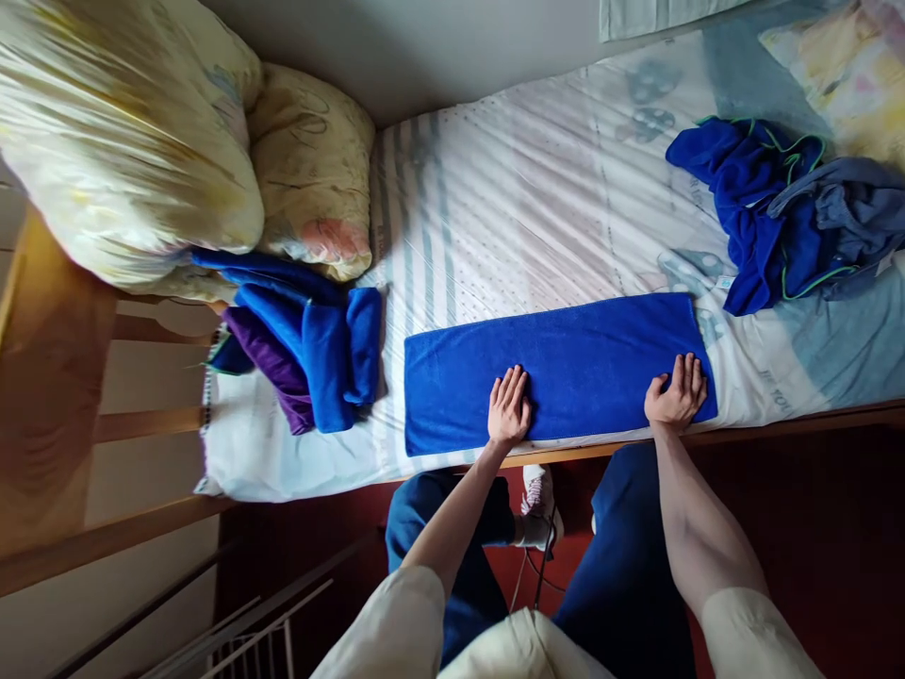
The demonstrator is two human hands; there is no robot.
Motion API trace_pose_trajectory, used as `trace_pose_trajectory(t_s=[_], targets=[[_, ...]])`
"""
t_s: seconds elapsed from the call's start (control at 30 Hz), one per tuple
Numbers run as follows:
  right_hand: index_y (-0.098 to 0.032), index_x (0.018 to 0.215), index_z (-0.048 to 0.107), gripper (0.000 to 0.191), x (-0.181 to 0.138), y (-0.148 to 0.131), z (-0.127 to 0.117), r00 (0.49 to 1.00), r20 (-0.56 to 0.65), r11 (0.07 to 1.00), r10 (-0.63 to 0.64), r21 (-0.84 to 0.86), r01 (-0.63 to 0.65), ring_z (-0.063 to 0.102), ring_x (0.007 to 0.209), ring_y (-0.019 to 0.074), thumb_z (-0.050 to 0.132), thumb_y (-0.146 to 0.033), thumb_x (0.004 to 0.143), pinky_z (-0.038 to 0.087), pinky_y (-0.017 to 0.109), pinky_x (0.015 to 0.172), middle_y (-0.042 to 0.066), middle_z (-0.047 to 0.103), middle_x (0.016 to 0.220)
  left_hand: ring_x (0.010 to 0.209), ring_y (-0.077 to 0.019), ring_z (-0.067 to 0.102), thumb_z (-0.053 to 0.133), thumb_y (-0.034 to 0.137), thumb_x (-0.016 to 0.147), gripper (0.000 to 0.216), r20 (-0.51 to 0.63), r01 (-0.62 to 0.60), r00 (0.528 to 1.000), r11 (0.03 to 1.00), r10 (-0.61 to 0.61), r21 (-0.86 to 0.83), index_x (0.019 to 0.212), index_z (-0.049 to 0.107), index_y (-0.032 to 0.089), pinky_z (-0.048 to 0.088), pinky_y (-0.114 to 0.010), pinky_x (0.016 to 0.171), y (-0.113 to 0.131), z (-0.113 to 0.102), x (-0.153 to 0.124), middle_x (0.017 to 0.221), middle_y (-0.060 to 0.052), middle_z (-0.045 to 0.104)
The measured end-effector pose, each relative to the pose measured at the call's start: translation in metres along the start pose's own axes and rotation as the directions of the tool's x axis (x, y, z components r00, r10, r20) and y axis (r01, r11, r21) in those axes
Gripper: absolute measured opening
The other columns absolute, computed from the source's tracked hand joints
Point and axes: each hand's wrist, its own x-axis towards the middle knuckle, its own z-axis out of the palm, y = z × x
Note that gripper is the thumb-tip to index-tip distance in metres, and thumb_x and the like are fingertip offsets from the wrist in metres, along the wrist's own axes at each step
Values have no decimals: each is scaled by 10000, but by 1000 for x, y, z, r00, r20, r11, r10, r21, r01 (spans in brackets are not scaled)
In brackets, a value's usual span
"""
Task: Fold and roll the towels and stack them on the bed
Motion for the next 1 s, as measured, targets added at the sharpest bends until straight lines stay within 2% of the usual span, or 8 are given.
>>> trace_pose_trajectory(t_s=[0.2, 0.43, 0.57, 0.73, 0.83, 0.9, 0.93, 1.0], targets=[[-113, 1460, 611, 563, 1, 1, -3, 1000, 13, 997, -21, -79, 22, 509, 1470, 333, 383, -257, 966, 359, 599, 1223, 239, 594, 1517, 1590, -263, 358, 435, 276, 964, 627, -23, 27, 999, 997, -28, -70, 1578, 512, 171, 193, -474, 1352, -7, 0, 2, 1654, -113, 465], [-106, 1484, 587, 573, 2, 5, -3, 997, 22, 983, -73, -167, 75, 495, 1477, 326, 342, -246, 985, 364, 590, 1220, 238, 585, 1523, 1571, -276, 394, 466, 257, 942, 647, -41, 20, 999, 993, -25, -119, 1583, 510, 184, 210, -475, 1342, -3, 6, 3, 1656, -98, 462], [-127, 1514, 568, 590, 3, 6, -4, 994, 14, 975, -106, -196, 107, 494, 1474, 340, 338, -227, 980, 373, 611, 1210, 227, 569, 1541, 1550, -277, 430, 457, 243, 956, 623, -115, -26, 993, 996, 17, -84, 1569, 522, 159, 253, -474, 1320, -1, 5, 3, 1649, -107, 470], [-106, 1536, 541, 594, 7, 5, -11, 993, 70, 974, -99, -195, 111, 480, 1482, 365, 331, -262, 1002, 369, 655, 1202, 249, 546, 1556, 1525, -277, 467, 455, 238, 964, 605, -169, -61, 984, 994, 46, -85, 1557, 537, 151, 275, -466, 1304, 0, 6, 5, 1630, -111, 495], [-82, 1552, 512, 598, 6, -16, -12, 990, 94, 980, -101, -161, 115, 437, 1518, 378, 320, -327, 1042, 339, 684, 1214, 269, 507, 1586, 1530, -278, 460, 458, 245, 966, 616, -152, -49, 988, 992, 31, -117, 1574, 521, 166, 270, -476, 1306, 1, 5, 6, 1632, -109, 492], [-95, 1581, 478, 597, -1, -46, -7, 973, 145, 975, -178, -109, 195, 376, 1564, 368, 315, -349, 1065, 304, 685, 1239, 246, 458, 1635, 1536, -281, 451, 458, 253, 970, 620, -148, -42, 989, 991, 22, -130, 1583, 511, 171, 263, -484, 1308, 0, 6, 6, 1633, -110, 491], [-107, 1594, 463, 591, -7, -66, -3, 948, 193, 961, -251, -63, 268, 349, 1583, 354, 321, -348, 1074, 284, 670, 1259, 226, 435, 1657, 1538, -283, 448, 457, 256, 973, 620, -150, -42, 988, 990, 22, -133, 1584, 510, 170, 262, -487, 1308, -1, 6, 5, 1634, -113, 489], [-126, 1610, 446, 573, -23, -111, 9, 853, 306, 903, -423, 60, 426, 303, 1613, 311, 344, -329, 1083, 246, 614, 1302, 185, 401, 1689, 1540, -288, 444, 450, 261, 976, 618, -151, -47, 988, 990, 27, -135, 1583, 512, 165, 265, -493, 1305, -4, 11, 4, 1638, -117, 483]])
